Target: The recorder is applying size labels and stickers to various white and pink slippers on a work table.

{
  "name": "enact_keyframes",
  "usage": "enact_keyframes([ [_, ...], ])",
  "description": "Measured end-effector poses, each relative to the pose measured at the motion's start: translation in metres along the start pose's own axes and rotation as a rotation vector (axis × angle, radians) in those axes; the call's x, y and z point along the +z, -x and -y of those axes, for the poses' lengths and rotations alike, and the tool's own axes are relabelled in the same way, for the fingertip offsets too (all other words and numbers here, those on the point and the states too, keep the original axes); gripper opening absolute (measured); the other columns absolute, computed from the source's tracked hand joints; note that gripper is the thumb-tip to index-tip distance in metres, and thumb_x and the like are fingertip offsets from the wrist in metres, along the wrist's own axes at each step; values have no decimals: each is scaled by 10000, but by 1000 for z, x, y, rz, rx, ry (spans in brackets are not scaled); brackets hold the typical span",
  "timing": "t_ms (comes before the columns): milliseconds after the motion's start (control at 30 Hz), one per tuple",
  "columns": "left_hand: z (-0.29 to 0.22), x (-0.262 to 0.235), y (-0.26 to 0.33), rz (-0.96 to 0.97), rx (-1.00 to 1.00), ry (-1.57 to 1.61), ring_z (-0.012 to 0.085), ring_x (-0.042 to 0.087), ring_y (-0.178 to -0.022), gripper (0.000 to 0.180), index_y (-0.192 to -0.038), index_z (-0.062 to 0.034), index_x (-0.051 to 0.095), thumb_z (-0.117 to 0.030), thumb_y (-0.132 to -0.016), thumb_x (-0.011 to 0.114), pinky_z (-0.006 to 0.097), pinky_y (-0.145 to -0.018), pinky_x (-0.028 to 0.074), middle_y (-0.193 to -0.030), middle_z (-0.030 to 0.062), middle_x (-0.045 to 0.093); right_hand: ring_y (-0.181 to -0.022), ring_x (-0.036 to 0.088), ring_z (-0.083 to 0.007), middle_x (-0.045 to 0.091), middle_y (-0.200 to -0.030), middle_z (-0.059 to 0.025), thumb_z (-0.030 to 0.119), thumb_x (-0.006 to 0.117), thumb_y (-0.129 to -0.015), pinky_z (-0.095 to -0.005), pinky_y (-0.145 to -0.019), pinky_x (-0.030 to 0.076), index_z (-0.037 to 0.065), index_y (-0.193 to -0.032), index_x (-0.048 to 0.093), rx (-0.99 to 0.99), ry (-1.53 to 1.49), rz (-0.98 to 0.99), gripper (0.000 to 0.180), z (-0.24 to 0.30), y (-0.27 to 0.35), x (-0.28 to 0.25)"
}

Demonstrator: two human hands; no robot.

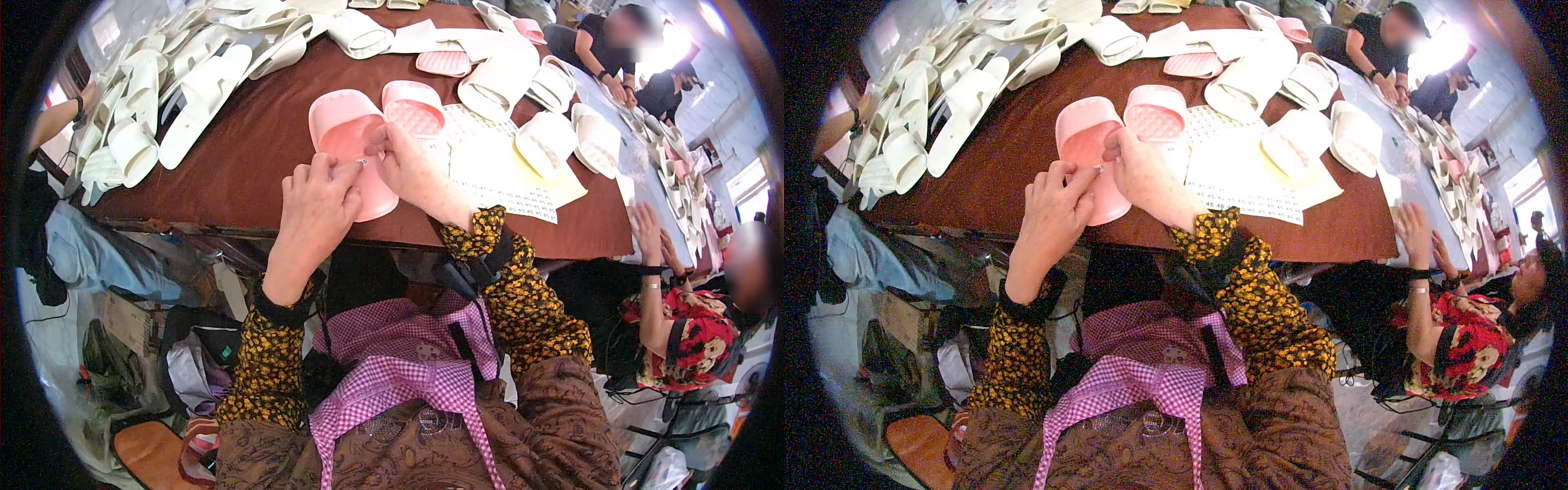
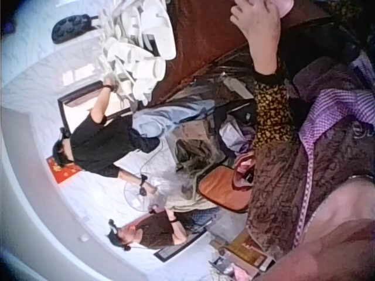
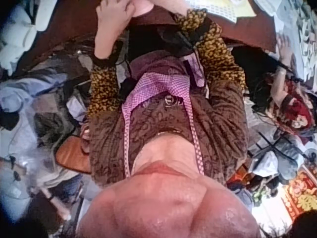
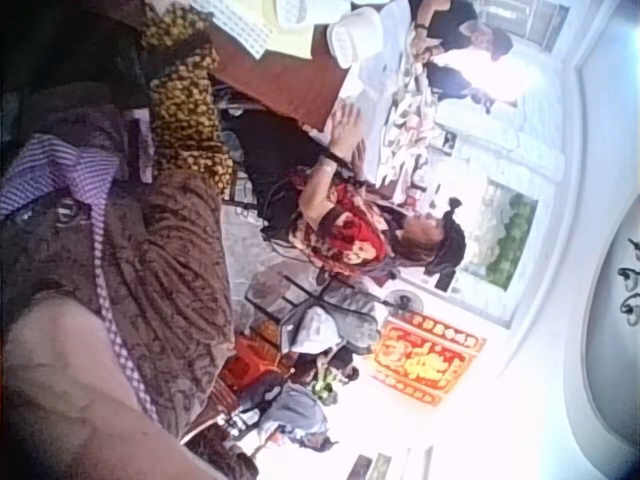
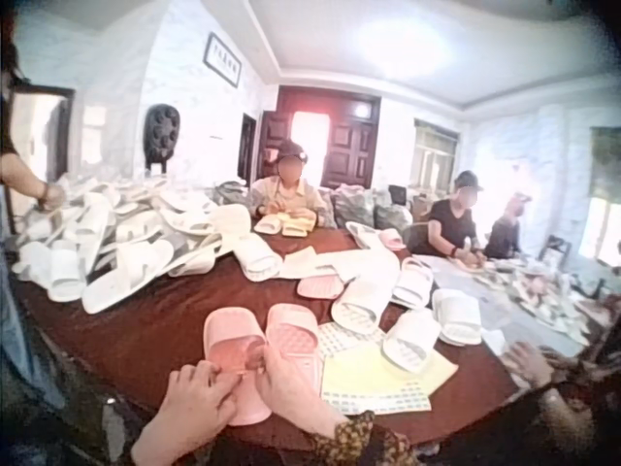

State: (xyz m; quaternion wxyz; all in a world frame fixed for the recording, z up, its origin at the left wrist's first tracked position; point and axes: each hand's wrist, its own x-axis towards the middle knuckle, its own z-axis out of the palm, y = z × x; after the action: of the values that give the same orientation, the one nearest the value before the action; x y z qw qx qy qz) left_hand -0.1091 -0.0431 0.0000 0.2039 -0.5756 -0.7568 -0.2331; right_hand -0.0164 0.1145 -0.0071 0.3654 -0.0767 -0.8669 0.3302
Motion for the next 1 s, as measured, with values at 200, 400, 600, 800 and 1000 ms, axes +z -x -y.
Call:
enact_keyframes([
  [200, 0, 1, 0, 6, -7, 0, 293, 524, -901, 311, -1107, -137, 642, -194, -808, 578, 435, -793, 425, -1035, 101, 526, -841, 647, -261, 653, -902, -124, -77, 470, -783, -352, -737, 512, 44, -1000, 562, -45, -81, 12, 265, 7, 3, -8],
  [400, 0, 3, 2, -9, -12, 6, 291, 523, -917, 333, -1117, -107, 619, -192, -797, 586, 433, -801, 418, -1055, 98, 524, -882, 617, -326, 635, -933, -162, -44, 495, -781, -391, -746, 488, 67, -1001, 574, -52, 183, 94, 259, 20, 6, -16],
  [600, -2, -1, 2, 32, -59, 7, 295, 526, -955, 347, -1137, -100, 604, -192, -802, 597, 436, -824, 418, -1100, 93, 529, -891, 569, -391, 609, -901, -169, -36, 490, -793, -458, -779, 469, 74, -1005, 571, -119, 187, 80, 252, 14, 13, -6],
  [800, 1, 2, 0, 39, -80, 30, 298, 527, -963, 347, -1146, -109, 596, -197, -810, 596, 437, -820, 415, -1105, 92, 534, -903, 571, -375, 615, -908, -155, -66, 488, -779, -443, -782, 472, 60, -1002, 570, -104, -66, 15, 269, 5, 5, -6],
  [1000, -5, 0, 0, 41, -77, 48, 285, 527, -958, 346, -1140, -117, 598, -207, -806, 592, 433, -820, 406, -1100, 84, 533, -906, 615, -345, 636, -917, -165, -75, 472, -794, -394, -762, 495, 52, -1001, 567, -177, 101, 8, 261, 6, 12, -9],
])
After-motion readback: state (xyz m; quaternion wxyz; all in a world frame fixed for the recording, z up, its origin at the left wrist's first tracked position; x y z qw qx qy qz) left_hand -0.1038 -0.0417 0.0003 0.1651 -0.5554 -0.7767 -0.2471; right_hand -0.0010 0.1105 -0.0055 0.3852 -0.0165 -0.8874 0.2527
